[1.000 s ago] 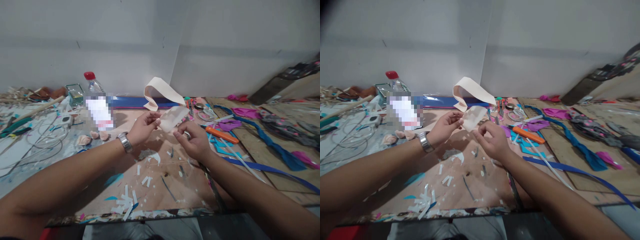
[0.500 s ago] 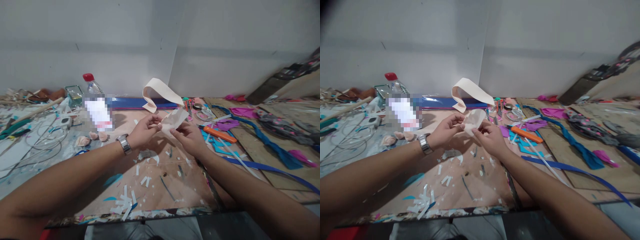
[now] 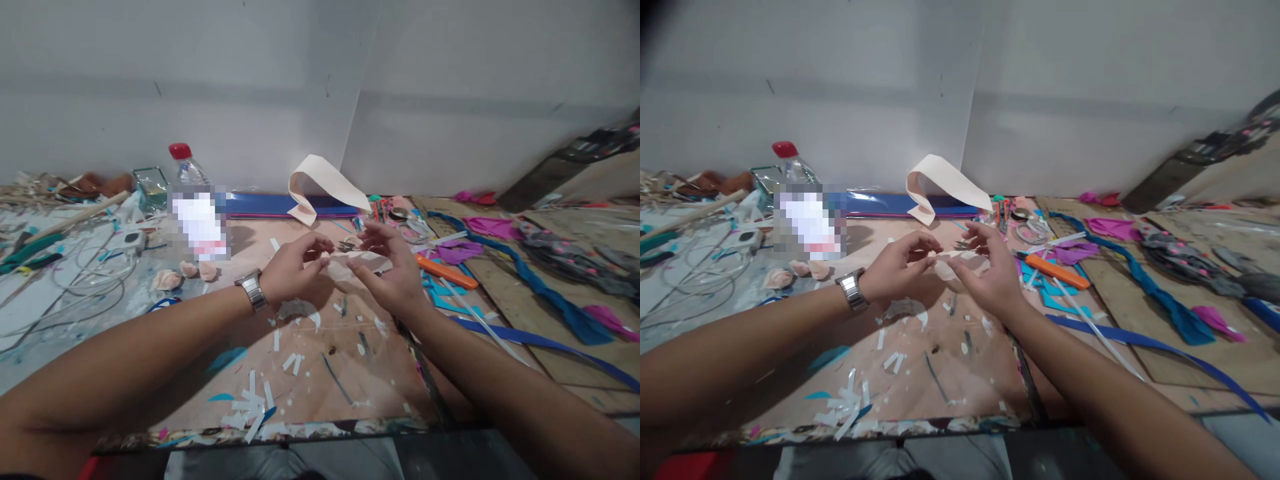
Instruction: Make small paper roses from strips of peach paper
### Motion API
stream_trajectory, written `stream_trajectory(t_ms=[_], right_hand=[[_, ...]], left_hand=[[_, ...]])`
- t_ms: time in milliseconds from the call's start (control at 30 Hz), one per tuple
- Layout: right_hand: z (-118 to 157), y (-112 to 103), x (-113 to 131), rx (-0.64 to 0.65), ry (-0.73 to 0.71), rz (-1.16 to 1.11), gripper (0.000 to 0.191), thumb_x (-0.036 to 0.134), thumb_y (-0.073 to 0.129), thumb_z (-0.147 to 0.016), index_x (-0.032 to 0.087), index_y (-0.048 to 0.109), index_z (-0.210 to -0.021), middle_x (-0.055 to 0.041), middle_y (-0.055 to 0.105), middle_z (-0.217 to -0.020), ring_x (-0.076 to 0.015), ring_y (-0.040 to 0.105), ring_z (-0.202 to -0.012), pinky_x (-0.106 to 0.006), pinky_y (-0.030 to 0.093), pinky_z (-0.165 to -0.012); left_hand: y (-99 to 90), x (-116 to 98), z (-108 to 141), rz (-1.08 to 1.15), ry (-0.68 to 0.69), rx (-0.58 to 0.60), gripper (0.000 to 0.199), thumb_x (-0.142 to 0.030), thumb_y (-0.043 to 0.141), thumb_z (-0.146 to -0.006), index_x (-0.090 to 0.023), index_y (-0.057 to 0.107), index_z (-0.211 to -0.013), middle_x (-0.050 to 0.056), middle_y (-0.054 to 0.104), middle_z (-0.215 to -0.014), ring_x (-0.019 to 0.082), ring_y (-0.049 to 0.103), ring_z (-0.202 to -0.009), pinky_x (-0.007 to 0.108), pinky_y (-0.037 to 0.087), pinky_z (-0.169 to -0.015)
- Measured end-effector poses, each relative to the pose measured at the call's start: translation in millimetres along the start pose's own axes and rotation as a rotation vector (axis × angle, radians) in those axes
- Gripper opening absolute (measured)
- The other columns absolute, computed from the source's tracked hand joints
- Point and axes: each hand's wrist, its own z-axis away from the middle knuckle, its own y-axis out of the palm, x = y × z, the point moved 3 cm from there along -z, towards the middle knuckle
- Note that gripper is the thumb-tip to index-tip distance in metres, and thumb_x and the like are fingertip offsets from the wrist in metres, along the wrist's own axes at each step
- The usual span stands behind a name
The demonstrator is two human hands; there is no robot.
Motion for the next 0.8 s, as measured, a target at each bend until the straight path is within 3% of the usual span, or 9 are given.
stream_trajectory(t_ms=[133, 267, 467, 633, 800], right_hand=[[-2.7, -9.2, 16.4, -0.034, -0.275, 0.175, 0.063, 0.032, 0.077, -0.085, 0.026, 0.052, -0.142, -0.0127, 0.064, -0.126, -0.0292, 0.065, -0.103, -0.047, 0.055, -0.089], [-3.0, -7.1, 25.0, 0.082, -0.445, 0.351, 0.042, 0.029, 0.074, -0.090, 0.023, 0.064, -0.130, -0.0137, 0.069, -0.120, -0.0325, 0.064, -0.110, -0.052, 0.050, -0.098], [-4.5, 2.1, 17.6, 0.245, -0.327, 0.349, 0.021, 0.033, 0.065, -0.097, 0.025, 0.075, -0.113, -0.0100, 0.078, -0.109, -0.0307, 0.068, -0.103, -0.050, 0.048, -0.095], [-5.2, 3.5, 11.6, 0.313, -0.204, 0.316, 0.021, 0.039, 0.062, -0.098, 0.025, 0.079, -0.098, -0.0084, 0.080, -0.092, -0.0286, 0.070, -0.090, -0.045, 0.046, -0.083], [-6.0, 3.5, 4.3, 0.310, -0.023, 0.167, 0.022, 0.041, 0.068, -0.095, 0.023, 0.079, -0.091, -0.0066, 0.081, -0.087, -0.0251, 0.073, -0.080, -0.037, 0.050, -0.074]], left_hand=[[-1.9, -0.3, 1.1, -0.073, -0.015, -0.016, 0.017, -0.022, 0.062, -0.096, -0.020, 0.059, -0.112, 0.008, 0.064, -0.115, 0.018, 0.065, -0.108, 0.033, 0.059, -0.094], [-2.2, 2.7, 1.1, -0.115, -0.016, -0.034, 0.015, -0.027, 0.062, -0.096, -0.020, 0.054, -0.106, 0.005, 0.061, -0.107, 0.016, 0.064, -0.094, 0.033, 0.060, -0.088], [0.4, 4.5, 2.0, -0.139, -0.016, 0.040, 0.019, -0.023, 0.062, -0.095, -0.021, 0.057, -0.113, 0.006, 0.067, -0.106, 0.017, 0.066, -0.097, 0.032, 0.056, -0.088], [-0.4, 0.4, 1.3, -0.209, -0.003, 0.114, 0.019, -0.027, 0.062, -0.095, -0.020, 0.065, -0.112, 0.005, 0.073, -0.106, 0.015, 0.064, -0.080, 0.030, 0.052, -0.074], [-0.4, -1.7, 0.1, -0.129, -0.023, 0.148, 0.020, -0.026, 0.058, -0.095, -0.019, 0.067, -0.111, 0.006, 0.074, -0.107, 0.017, 0.066, -0.086, 0.030, 0.052, -0.078]])
